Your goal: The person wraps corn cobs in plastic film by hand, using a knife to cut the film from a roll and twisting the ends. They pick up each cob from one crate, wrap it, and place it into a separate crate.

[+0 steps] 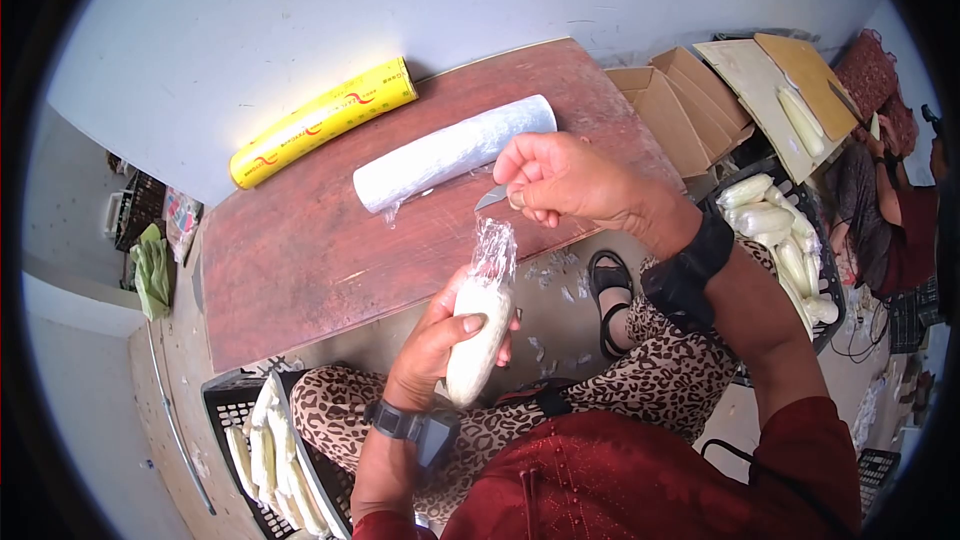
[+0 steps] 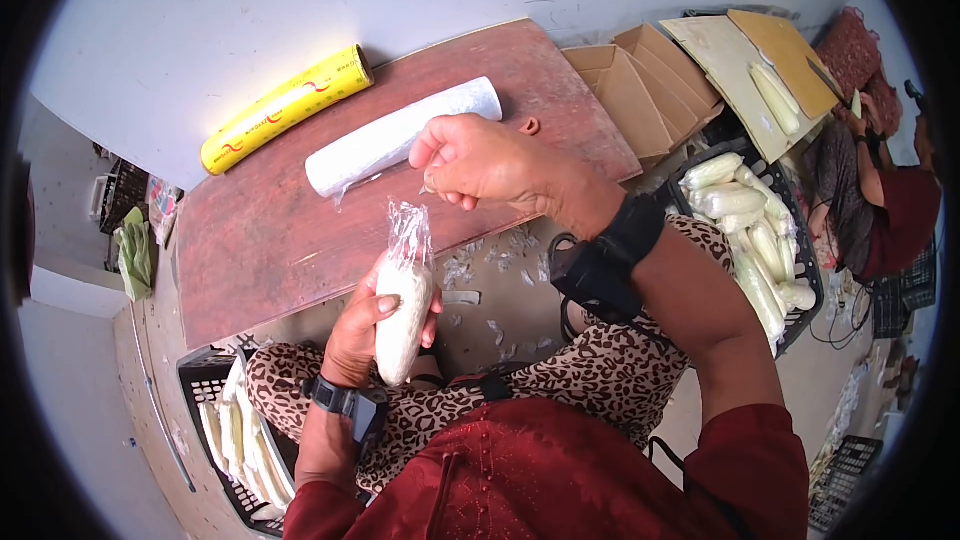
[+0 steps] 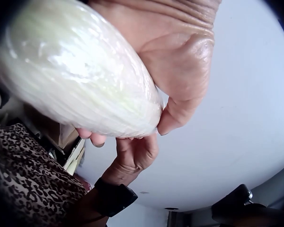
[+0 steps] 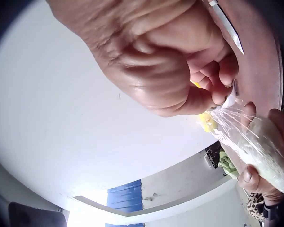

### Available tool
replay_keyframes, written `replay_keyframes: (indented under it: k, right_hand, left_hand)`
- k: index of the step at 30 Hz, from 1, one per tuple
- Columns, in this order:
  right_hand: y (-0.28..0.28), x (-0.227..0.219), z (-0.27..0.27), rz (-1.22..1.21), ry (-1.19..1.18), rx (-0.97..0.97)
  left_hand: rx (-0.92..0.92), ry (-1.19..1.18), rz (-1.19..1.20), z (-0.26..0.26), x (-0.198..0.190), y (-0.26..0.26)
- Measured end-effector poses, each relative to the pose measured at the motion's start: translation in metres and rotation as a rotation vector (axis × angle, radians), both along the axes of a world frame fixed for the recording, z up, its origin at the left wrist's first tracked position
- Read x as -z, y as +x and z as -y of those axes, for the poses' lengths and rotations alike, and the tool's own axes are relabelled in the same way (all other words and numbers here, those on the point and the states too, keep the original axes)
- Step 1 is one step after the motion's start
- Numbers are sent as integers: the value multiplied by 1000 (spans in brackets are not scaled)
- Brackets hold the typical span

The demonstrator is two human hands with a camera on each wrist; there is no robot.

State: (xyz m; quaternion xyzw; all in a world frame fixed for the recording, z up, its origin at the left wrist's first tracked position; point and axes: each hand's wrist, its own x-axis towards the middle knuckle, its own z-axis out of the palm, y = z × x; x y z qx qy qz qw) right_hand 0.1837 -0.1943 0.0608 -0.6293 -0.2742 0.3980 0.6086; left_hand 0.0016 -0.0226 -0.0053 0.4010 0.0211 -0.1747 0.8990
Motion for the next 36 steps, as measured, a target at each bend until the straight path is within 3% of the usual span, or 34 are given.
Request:
replay_keyframes:
  k: [3, 8, 12, 19, 24, 27, 33, 36]
  right_hand:
    - [9, -6, 7, 16, 58, 95]
    - [-5, -11, 8, -51, -86, -96]
    - [-15, 5, 0, 33, -126, -193]
    - [9, -4, 9, 28, 10, 139]
    - [-4, 3, 14, -77, -46, -246]
    - [-17, 1, 6, 110, -65, -392]
    - [-23, -5, 0, 9, 180, -449]
    - [-17, 5, 0, 445, 208, -478]
  left_hand:
    - [2, 17, -11, 0, 2, 0]
    - [-55, 60, -42, 4, 0, 0]
    - [29, 29, -3, -1, 3, 3]
    - [16, 22, -9, 1, 5, 1]
    - [-10, -102, -1, 0, 4, 2]
    - [-4, -141, -18, 2, -3, 1]
    - [46, -151, -87, 9, -8, -2]
    - [57, -150, -102, 10, -7, -4]
